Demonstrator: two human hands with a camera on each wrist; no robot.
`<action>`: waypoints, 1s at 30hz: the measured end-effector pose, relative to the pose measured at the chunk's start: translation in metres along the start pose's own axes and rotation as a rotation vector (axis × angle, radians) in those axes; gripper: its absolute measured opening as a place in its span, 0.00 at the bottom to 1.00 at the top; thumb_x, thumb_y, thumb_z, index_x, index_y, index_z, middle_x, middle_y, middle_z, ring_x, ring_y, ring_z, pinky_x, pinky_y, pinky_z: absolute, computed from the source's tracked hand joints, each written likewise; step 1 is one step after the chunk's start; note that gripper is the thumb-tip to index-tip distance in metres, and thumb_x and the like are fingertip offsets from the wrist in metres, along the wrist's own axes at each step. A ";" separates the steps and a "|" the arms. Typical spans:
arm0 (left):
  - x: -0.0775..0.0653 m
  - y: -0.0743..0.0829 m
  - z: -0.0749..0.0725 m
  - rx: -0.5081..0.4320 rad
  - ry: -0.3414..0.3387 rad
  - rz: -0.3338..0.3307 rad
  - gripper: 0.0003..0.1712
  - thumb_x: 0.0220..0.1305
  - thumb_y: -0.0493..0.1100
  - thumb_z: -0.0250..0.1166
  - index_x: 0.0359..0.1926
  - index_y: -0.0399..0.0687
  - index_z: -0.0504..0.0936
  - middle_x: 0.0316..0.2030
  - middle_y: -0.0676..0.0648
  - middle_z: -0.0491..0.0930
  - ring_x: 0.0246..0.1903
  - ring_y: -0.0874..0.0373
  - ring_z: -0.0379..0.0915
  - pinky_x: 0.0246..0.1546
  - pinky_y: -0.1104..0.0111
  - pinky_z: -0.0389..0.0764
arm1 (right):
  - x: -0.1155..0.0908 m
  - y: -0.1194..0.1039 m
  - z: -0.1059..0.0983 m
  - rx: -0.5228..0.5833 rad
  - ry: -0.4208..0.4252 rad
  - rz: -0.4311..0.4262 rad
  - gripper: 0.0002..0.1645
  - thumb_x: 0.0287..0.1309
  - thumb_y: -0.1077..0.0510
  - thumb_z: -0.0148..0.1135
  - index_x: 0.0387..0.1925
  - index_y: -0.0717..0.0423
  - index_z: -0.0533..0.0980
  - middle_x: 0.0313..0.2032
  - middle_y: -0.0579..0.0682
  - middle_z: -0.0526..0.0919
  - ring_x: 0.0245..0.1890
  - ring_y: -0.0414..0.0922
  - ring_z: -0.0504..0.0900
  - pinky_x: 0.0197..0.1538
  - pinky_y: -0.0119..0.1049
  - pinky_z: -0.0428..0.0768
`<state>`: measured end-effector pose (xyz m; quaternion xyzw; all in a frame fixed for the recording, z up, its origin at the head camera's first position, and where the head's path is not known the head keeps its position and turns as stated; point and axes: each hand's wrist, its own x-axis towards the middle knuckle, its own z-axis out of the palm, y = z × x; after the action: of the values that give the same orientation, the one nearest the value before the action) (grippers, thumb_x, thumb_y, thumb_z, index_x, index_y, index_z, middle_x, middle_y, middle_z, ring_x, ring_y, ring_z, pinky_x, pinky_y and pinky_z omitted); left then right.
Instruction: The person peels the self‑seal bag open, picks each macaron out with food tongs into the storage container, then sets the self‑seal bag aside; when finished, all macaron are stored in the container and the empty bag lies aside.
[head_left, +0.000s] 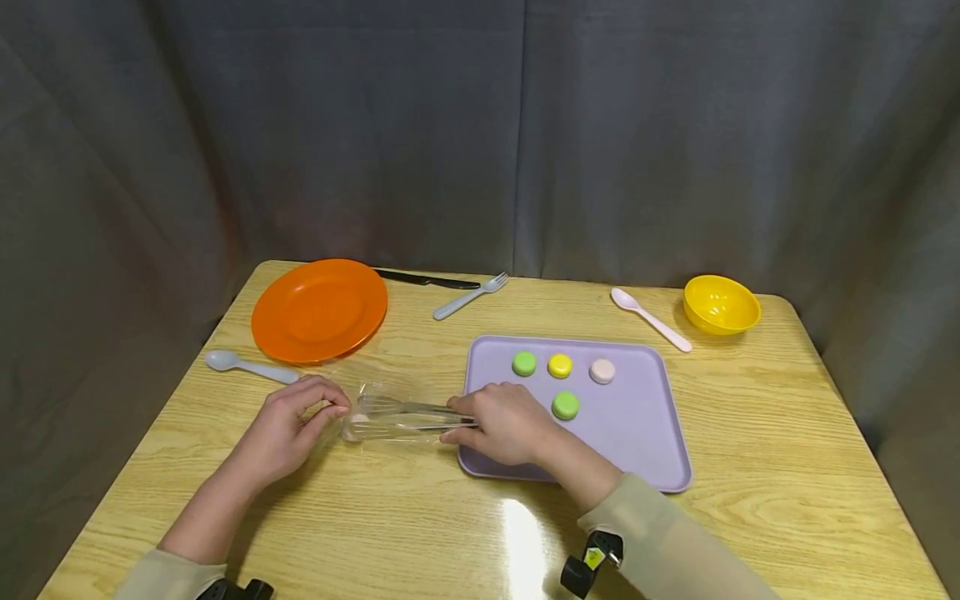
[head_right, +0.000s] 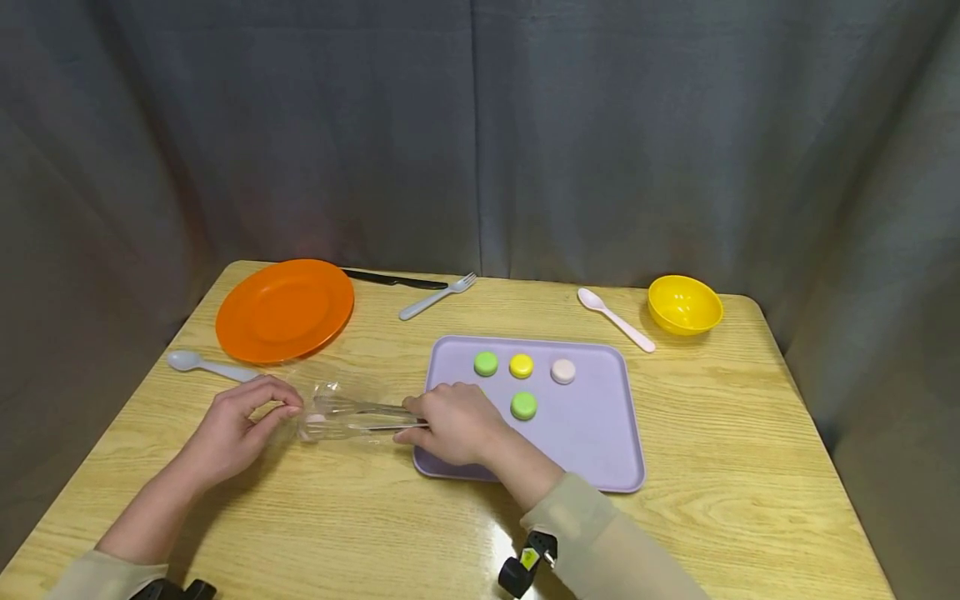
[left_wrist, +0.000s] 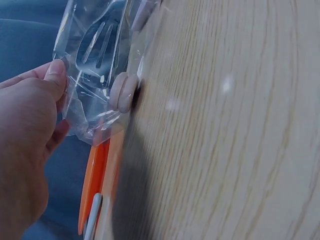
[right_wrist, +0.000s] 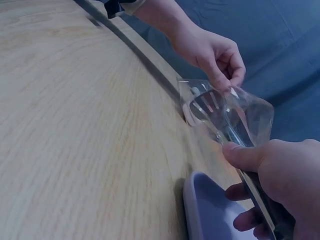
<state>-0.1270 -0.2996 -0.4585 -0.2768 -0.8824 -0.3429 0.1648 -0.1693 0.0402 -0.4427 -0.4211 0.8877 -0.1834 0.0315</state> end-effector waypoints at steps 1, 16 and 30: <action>0.000 0.000 0.000 -0.001 0.003 0.002 0.12 0.65 0.29 0.73 0.40 0.53 0.86 0.41 0.61 0.83 0.43 0.63 0.80 0.47 0.75 0.79 | 0.000 -0.001 0.000 -0.011 0.001 -0.015 0.20 0.73 0.37 0.64 0.38 0.48 0.82 0.25 0.40 0.82 0.28 0.41 0.82 0.30 0.45 0.80; -0.005 0.004 0.003 -0.018 0.017 0.010 0.18 0.61 0.25 0.74 0.41 0.53 0.86 0.42 0.61 0.82 0.37 0.64 0.77 0.35 0.76 0.76 | 0.008 -0.016 0.014 -0.153 -0.006 0.006 0.21 0.73 0.34 0.63 0.39 0.47 0.80 0.29 0.38 0.80 0.31 0.45 0.84 0.28 0.45 0.78; -0.011 0.003 0.000 -0.018 0.017 0.005 0.16 0.61 0.25 0.74 0.39 0.51 0.85 0.39 0.61 0.82 0.37 0.66 0.77 0.38 0.77 0.77 | 0.001 -0.016 0.006 -0.108 -0.001 0.024 0.18 0.73 0.36 0.64 0.33 0.41 0.76 0.24 0.34 0.75 0.23 0.38 0.74 0.25 0.40 0.73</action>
<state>-0.1166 -0.3019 -0.4616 -0.2775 -0.8772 -0.3527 0.1705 -0.1571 0.0280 -0.4424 -0.4117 0.9013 -0.1345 0.0115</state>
